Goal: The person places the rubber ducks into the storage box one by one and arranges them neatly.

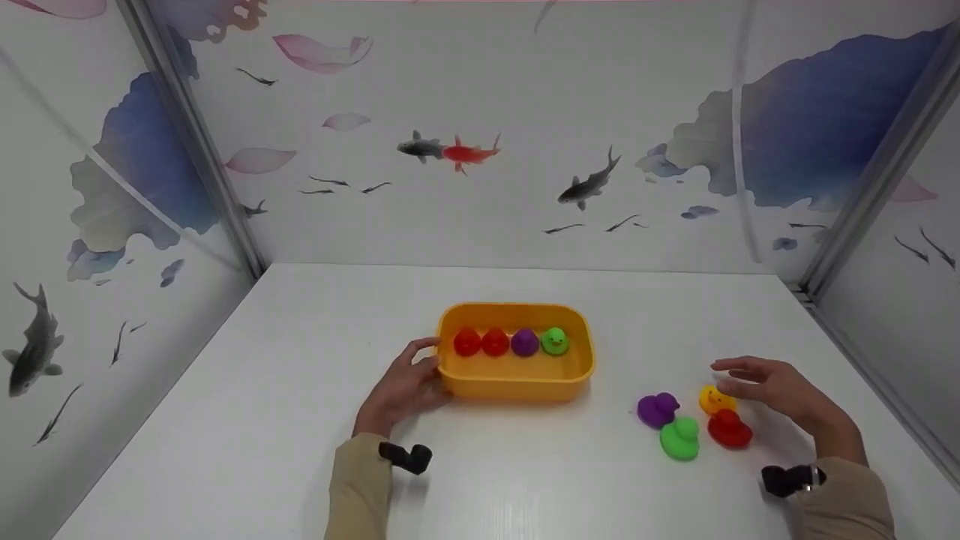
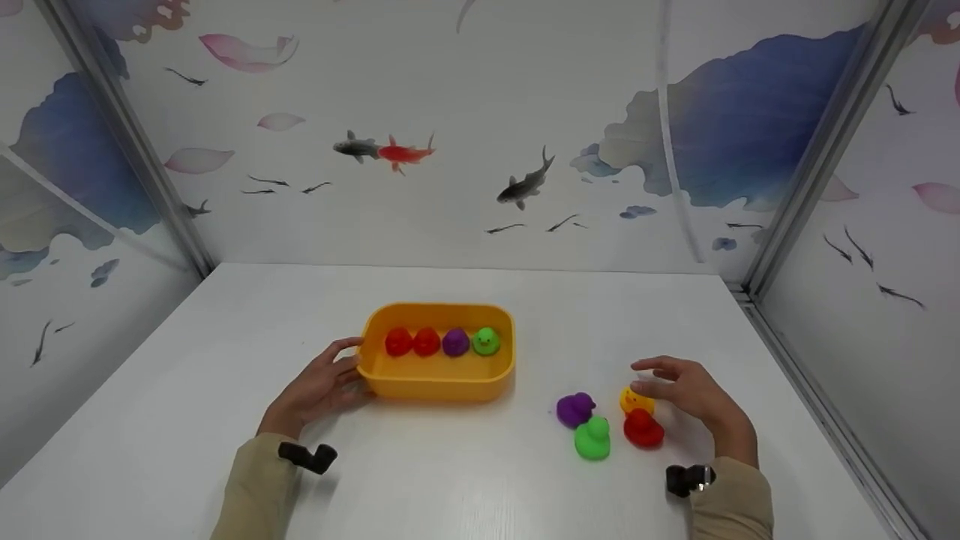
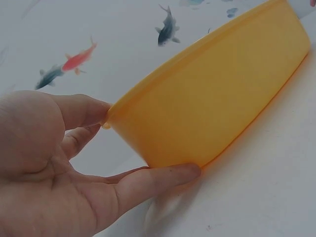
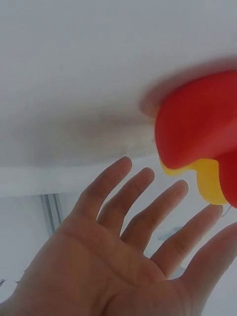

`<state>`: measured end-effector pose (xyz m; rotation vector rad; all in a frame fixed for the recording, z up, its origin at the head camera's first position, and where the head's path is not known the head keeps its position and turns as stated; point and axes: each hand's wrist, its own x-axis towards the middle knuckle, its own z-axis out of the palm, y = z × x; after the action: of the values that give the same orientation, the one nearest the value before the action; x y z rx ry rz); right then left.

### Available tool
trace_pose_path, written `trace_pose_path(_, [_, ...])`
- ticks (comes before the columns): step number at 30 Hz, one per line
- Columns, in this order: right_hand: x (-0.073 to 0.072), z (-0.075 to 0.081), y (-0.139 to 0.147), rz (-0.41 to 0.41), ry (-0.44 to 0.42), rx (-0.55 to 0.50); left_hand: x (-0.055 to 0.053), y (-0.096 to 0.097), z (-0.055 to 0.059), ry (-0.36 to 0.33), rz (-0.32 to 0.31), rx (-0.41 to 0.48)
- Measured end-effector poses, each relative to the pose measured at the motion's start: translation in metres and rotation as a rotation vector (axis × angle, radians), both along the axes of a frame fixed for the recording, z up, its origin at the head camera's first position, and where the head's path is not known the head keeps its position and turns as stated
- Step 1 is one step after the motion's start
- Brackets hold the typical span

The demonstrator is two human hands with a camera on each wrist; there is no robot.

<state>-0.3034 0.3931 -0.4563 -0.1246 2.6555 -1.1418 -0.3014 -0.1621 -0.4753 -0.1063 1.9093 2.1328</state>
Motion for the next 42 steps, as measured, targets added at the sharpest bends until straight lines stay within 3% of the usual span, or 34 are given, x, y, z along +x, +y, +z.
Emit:
trace_pose_path(12, [0.0001,-0.0045,-0.0004,0.033,-0.029,-0.010,0.0000,-0.0002,-0.0001,0.009,-0.004,-0.019])
trace_pose_path(18, [-0.0002,-0.0034,-0.0024,0.040,-0.029,0.011,-0.0009,0.0009,0.0016,0.004,0.007,-0.055])
trace_pose_path(25, [-0.0026,-0.0049,-0.0022,0.039,-0.024,0.046,-0.0001,0.0011,0.0028,0.005,0.010,-0.020])
trace_pose_path(30, [-0.0035,-0.0045,-0.0023,0.044,-0.025,0.063,-0.0005,0.0001,0.0020,-0.001,0.012,-0.045])
trace_pose_path(42, [-0.0034,0.0007,-0.0043,-0.005,-0.013,0.072,-0.0004,-0.0001,-0.0002,0.012,0.000,-0.092])
